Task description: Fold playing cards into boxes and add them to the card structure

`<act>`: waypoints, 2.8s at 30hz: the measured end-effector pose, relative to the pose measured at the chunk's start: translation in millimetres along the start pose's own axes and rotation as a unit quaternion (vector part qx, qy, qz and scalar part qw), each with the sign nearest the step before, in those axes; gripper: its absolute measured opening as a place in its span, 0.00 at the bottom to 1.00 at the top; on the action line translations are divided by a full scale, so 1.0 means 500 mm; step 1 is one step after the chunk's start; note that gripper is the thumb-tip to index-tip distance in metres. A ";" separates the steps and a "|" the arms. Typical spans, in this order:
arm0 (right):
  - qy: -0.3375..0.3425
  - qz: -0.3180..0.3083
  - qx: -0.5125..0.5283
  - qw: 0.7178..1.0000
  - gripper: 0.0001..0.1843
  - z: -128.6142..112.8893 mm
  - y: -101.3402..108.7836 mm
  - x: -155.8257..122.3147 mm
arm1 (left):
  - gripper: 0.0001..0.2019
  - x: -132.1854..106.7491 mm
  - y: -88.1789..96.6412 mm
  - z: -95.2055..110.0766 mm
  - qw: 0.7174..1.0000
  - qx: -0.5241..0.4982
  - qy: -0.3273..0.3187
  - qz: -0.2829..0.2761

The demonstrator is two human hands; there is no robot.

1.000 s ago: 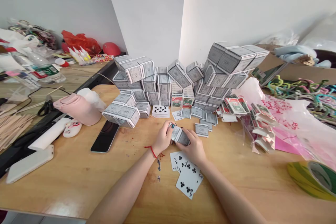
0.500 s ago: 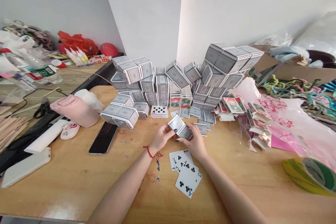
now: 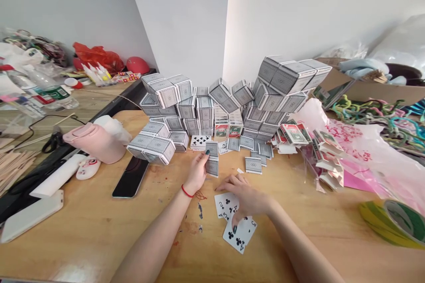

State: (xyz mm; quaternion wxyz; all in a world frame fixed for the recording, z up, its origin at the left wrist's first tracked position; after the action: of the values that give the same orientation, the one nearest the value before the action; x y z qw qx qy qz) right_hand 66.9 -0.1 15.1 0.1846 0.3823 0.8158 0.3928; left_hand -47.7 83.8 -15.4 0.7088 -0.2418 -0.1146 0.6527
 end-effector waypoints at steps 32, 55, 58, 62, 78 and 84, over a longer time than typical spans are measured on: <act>-0.124 0.119 0.000 0.985 0.34 0.072 0.019 0.012 | 0.12 0.015 0.009 -0.015 1.000 0.007 -0.016 0.004; -0.183 0.297 0.331 0.877 0.19 0.144 0.056 -0.011 | 0.12 0.002 -0.004 -0.010 0.991 0.128 -0.022 -0.015; -0.175 0.284 0.465 0.820 0.22 0.140 0.038 -0.005 | 0.14 -0.002 -0.012 -0.008 0.987 0.152 -0.026 -0.035; -0.187 0.290 0.483 0.805 0.23 0.136 0.036 -0.008 | 0.18 -0.001 -0.009 -0.010 0.987 0.155 -0.030 -0.032; -0.104 0.400 0.147 0.899 0.23 0.108 0.101 -0.025 | 0.22 -0.001 -0.008 -0.006 0.982 0.176 -0.045 -0.041; -0.105 0.441 0.035 0.891 0.21 0.083 0.117 -0.037 | 0.20 0.001 -0.014 -0.012 0.983 0.170 -0.036 -0.052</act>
State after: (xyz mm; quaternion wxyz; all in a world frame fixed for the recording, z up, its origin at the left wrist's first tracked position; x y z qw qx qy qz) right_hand 131.5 29.9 34.9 0.0637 0.7475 0.5526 0.3630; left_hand -38.8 82.7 -17.3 0.7678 -0.0876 -0.0398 0.6334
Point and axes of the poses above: each hand's wrist, its own x-axis towards the middle knuckle, its own y-axis out of the back of the hand, z = x × y, the point moved 8 cm from there along x, towards the middle knuckle, and after that the axes turned 2 degrees about -x, right-handed, at the moved point
